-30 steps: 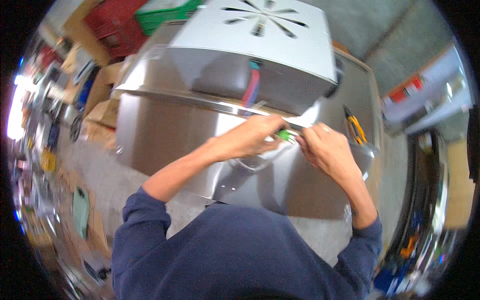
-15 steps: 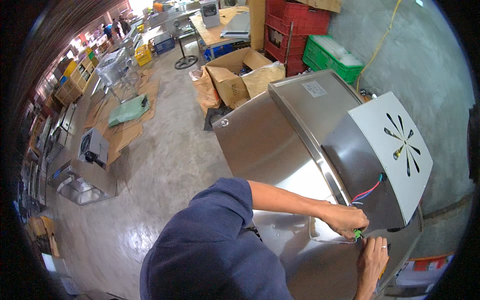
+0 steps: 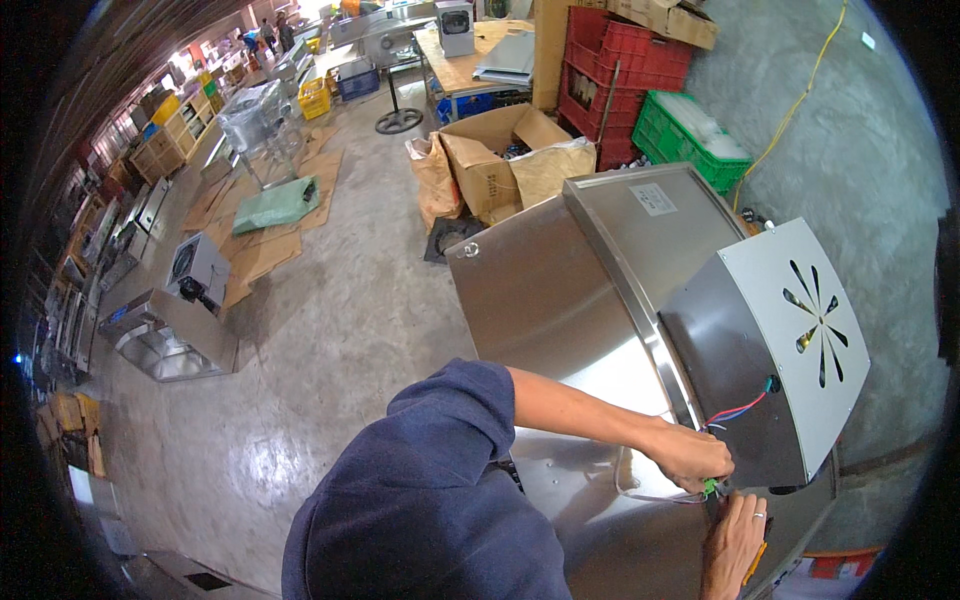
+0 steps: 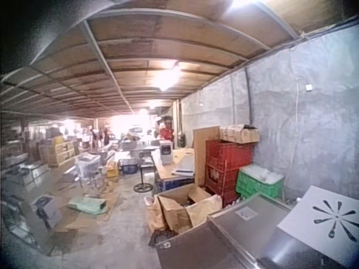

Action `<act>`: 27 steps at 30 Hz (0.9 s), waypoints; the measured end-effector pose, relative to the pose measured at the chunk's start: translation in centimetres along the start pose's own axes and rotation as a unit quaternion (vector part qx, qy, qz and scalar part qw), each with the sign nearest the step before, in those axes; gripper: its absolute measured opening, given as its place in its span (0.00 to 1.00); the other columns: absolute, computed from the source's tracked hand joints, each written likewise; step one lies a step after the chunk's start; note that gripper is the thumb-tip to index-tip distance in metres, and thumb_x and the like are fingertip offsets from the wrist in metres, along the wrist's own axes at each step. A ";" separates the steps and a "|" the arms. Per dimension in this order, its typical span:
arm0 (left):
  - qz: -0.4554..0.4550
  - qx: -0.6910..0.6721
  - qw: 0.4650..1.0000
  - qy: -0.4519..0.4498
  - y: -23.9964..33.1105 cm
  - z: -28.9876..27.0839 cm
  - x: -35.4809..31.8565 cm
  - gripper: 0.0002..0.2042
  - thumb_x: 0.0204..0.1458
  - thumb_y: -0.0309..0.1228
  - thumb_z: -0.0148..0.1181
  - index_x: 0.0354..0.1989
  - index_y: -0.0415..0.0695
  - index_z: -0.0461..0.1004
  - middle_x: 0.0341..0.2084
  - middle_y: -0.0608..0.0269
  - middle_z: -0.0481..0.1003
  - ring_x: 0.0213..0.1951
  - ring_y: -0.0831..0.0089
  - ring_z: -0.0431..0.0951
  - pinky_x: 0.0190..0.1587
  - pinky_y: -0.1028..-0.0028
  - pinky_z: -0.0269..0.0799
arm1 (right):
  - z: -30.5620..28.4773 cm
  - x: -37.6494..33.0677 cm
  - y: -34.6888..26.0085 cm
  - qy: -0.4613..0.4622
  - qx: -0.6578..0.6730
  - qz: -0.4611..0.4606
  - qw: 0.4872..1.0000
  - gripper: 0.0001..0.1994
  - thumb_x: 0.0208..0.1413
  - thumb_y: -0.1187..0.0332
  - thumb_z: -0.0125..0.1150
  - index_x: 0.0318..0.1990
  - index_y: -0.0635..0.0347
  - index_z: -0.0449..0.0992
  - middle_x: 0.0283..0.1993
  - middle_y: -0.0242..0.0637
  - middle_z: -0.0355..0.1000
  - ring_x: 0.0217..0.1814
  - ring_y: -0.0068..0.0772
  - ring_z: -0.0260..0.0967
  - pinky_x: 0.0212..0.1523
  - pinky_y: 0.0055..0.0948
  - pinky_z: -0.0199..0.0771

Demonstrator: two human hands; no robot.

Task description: The person strips and twists colored wires, then inserts them into a green terminal block and tightens the screws with a screwdriver. The person works on a stainless steel surface in a workshop, handling wires and tools throughout the clip.

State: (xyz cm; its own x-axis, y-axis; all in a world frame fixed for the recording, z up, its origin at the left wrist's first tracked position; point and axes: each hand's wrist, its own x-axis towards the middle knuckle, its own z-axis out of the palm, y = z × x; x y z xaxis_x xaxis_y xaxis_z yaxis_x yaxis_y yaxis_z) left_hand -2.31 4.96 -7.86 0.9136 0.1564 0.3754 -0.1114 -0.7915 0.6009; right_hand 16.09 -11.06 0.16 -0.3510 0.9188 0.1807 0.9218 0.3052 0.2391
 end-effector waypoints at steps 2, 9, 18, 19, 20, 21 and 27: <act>0.004 -0.024 1.000 0.002 0.1 0.2 0.2 0.16 0.53 0.28 0.68 0.40 0.26 0.72 0.37 0.36 0.76 0.42 0.37 0.80 0.47 0.48 0.77 | -0.5 -1.5 1.1 -0.143 -0.105 -0.048 0.983 0.20 0.68 0.69 0.51 0.65 0.64 0.73 0.65 0.51 0.73 0.68 0.54 0.70 0.70 0.45 0.72; 0.013 -0.059 0.997 0.044 0.6 0.5 0.2 0.14 0.55 0.27 0.68 0.40 0.27 0.73 0.36 0.37 0.76 0.42 0.38 0.80 0.45 0.49 0.76 | 1.1 -0.6 0.2 0.040 0.019 0.012 0.999 0.08 0.71 0.72 0.57 0.38 0.66 0.70 0.36 0.51 0.67 0.40 0.58 0.69 0.38 0.52 0.70; 0.041 0.009 0.998 0.056 -0.3 1.9 0.3 0.14 0.55 0.28 0.68 0.38 0.29 0.73 0.35 0.40 0.75 0.40 0.42 0.79 0.44 0.52 0.76 | 2.5 -1.3 0.8 0.032 0.163 0.114 0.980 0.15 0.75 0.69 0.54 0.33 0.68 0.69 0.26 0.60 0.68 0.29 0.69 0.69 0.30 0.56 0.65; 0.045 0.014 0.997 0.056 -0.5 2.0 0.3 0.13 0.54 0.27 0.68 0.38 0.29 0.73 0.36 0.41 0.75 0.40 0.43 0.79 0.45 0.52 0.76 | 1.9 -0.8 0.2 0.030 0.183 0.132 0.974 0.16 0.76 0.69 0.53 0.32 0.68 0.69 0.25 0.62 0.67 0.28 0.71 0.68 0.29 0.56 0.64; 0.050 0.018 0.997 0.056 -0.6 2.0 0.3 0.13 0.54 0.27 0.68 0.38 0.29 0.73 0.36 0.42 0.75 0.41 0.44 0.79 0.45 0.53 0.75 | 1.5 -0.5 -0.1 0.028 0.203 0.150 0.967 0.17 0.76 0.68 0.52 0.31 0.69 0.68 0.24 0.64 0.67 0.27 0.73 0.67 0.28 0.56 0.62; 0.054 0.023 0.997 0.056 -0.6 2.0 0.3 0.13 0.54 0.27 0.67 0.38 0.29 0.73 0.36 0.42 0.75 0.41 0.45 0.79 0.46 0.54 0.75 | 1.5 -0.4 -0.1 0.020 0.207 0.161 0.965 0.18 0.77 0.68 0.51 0.31 0.70 0.68 0.24 0.66 0.67 0.27 0.75 0.67 0.27 0.56 0.62; 0.063 0.061 0.992 0.092 0.2 2.2 0.2 0.09 0.54 0.25 0.65 0.36 0.30 0.74 0.36 0.46 0.76 0.43 0.50 0.78 0.48 0.57 0.74 | 2.3 -0.5 0.2 0.020 0.273 0.206 0.939 0.24 0.79 0.63 0.48 0.29 0.72 0.67 0.22 0.62 0.61 0.22 0.59 0.59 0.27 0.50 0.57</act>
State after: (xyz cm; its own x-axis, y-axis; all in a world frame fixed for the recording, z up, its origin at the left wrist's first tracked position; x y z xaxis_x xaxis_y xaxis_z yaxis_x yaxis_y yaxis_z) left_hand -1.34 3.56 -9.24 0.8071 0.1475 0.5717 -0.1622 -0.8757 0.4549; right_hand 16.88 -10.87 -2.09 0.0587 0.9802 0.1890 0.9239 0.0183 -0.3822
